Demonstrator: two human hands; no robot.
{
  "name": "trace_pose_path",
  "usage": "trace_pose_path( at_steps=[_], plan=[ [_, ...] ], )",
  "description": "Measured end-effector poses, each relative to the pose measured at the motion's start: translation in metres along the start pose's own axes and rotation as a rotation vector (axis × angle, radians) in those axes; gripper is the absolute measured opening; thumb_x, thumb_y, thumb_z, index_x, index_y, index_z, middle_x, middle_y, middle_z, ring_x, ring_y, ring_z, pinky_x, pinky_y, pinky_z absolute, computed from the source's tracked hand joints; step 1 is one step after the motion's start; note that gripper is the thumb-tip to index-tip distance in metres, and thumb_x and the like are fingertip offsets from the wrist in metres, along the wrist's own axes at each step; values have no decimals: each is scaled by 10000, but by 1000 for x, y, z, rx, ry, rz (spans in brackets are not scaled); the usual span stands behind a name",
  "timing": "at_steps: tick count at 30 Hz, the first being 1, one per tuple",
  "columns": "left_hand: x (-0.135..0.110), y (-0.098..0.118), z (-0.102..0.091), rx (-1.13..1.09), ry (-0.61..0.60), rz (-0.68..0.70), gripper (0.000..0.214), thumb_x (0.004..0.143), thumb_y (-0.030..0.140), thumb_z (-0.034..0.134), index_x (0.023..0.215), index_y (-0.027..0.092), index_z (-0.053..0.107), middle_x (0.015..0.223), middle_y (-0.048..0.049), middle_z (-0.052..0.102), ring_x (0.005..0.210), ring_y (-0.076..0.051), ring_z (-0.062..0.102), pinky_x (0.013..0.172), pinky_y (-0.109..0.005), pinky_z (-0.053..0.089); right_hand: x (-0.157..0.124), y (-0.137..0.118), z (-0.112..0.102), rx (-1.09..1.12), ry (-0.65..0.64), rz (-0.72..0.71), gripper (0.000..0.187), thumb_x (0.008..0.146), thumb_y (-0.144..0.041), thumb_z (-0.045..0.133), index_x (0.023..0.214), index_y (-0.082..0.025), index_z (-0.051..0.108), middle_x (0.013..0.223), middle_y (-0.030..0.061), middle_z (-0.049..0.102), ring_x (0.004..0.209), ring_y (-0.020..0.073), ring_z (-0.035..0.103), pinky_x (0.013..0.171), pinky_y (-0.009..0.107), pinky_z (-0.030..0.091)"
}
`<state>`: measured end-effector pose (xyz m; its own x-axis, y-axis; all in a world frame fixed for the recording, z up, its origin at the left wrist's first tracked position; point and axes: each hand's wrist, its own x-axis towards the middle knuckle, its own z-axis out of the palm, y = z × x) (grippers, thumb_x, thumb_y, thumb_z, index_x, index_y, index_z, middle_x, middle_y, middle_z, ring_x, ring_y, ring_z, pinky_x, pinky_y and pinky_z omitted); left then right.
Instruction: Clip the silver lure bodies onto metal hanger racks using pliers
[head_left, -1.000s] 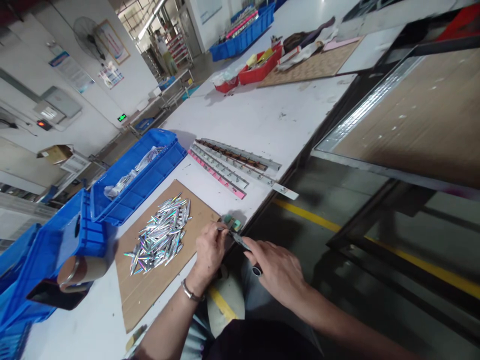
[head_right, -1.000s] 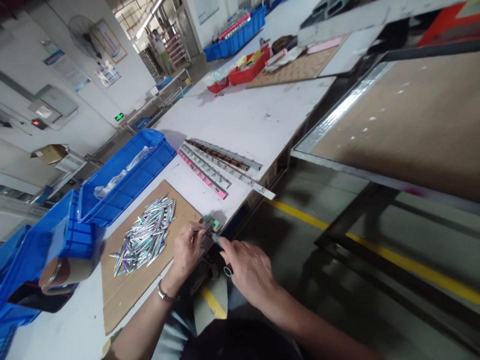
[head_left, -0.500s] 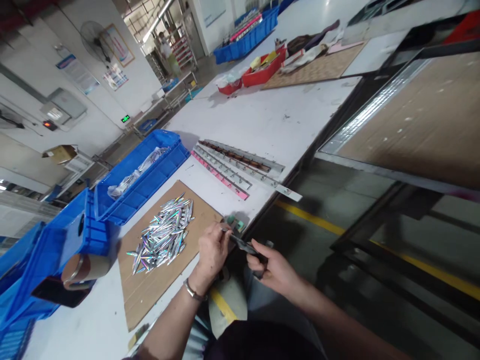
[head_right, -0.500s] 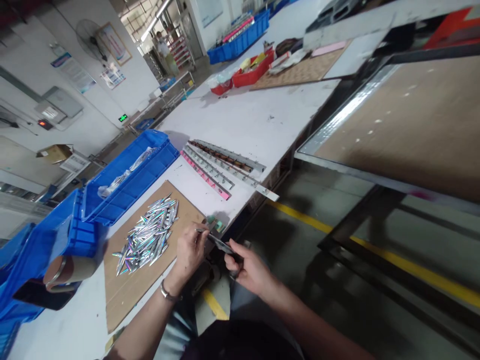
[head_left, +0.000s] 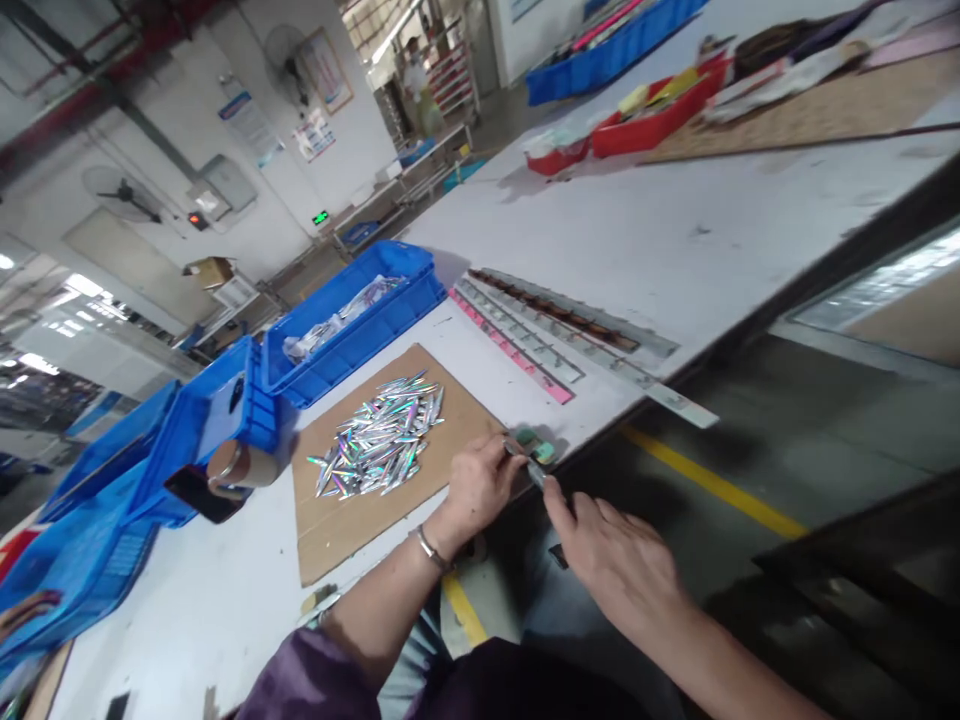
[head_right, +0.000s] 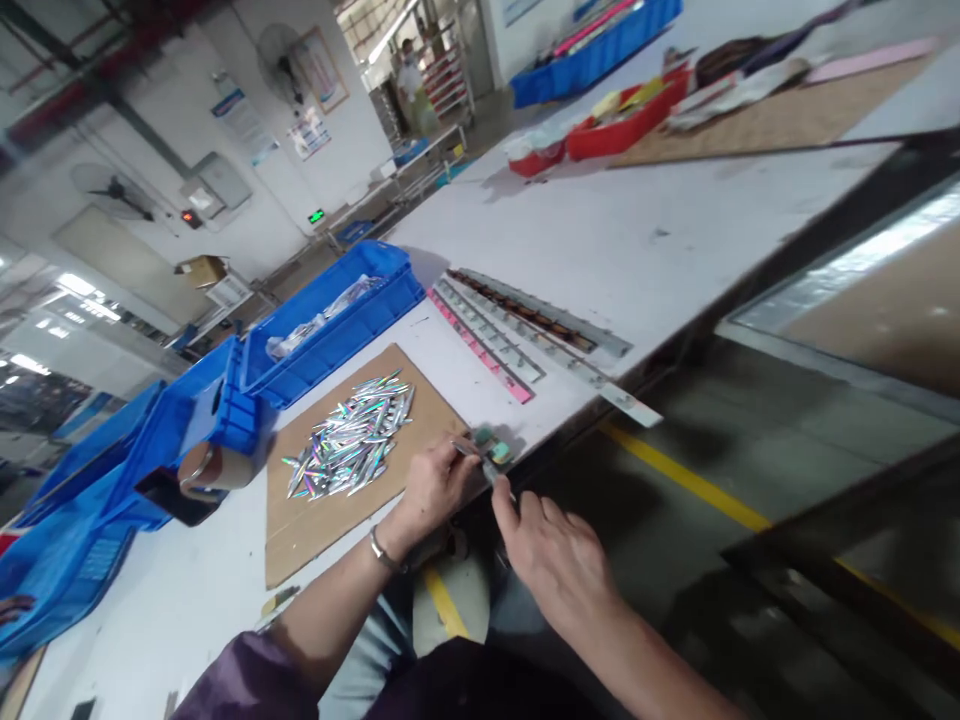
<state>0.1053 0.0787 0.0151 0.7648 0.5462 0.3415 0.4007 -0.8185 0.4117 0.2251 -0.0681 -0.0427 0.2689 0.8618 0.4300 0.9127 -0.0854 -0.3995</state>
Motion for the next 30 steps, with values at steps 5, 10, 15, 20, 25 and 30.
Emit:
trace_pose_path(
  at_steps=[5, 10, 15, 20, 25, 30],
  plan=[
    [-1, 6, 1, 42, -63, -39, 107, 978, 257, 602, 989, 181, 677, 916, -70, 727, 881, -207, 682, 798, -301, 547, 11, 24, 8, 906, -249, 347, 393, 950, -537, 488, 1131, -216, 625, 617, -7, 587, 547, 182, 552, 521, 293, 424],
    [-13, -24, -48, 87, -107, -115, 174, 953, 213, 602, 1099, 199, 695, 1036, -70, 739, 951, -194, 688, 879, -299, 545, 2, 19, -5, 1044, -227, 614, 552, 810, -656, 615, 1108, -193, 642, 631, 0, 628, 570, 180, 578, 548, 303, 476],
    [-23, -83, -120, 559, -166, -532, 121, 874, 135, 608, 856, 140, 728, 947, -138, 735, 951, -260, 678, 877, -355, 511, -32, 5, 1, 1073, -144, 728, 583, 764, -670, 670, 1106, -197, 646, 659, 15, 666, 590, 191, 619, 575, 316, 511],
    [-24, -100, -137, 509, -242, -507, 101, 800, 101, 643, 765, 175, 703, 822, -55, 738, 827, -206, 679, 753, -270, 484, -46, -16, 19, 1163, -94, 778, 671, 744, -736, 656, 1107, -172, 637, 624, 10, 653, 551, 183, 601, 538, 314, 491],
    [-29, -101, -141, 491, -169, -473, 150, 857, 85, 548, 826, 165, 671, 830, -71, 732, 796, -202, 674, 736, -274, 462, -46, -26, 24, 1183, -94, 735, 679, 739, -761, 649, 1088, -179, 637, 609, 5, 648, 544, 188, 607, 529, 312, 485],
    [-31, -101, -157, 337, 215, -444, 65, 912, 194, 554, 879, 187, 609, 862, -70, 732, 802, -201, 672, 733, -280, 472, -48, -26, 31, 1175, -92, 685, 568, 844, -695, 609, 1132, -206, 626, 663, 4, 667, 605, 198, 640, 556, 312, 486]
  ],
)
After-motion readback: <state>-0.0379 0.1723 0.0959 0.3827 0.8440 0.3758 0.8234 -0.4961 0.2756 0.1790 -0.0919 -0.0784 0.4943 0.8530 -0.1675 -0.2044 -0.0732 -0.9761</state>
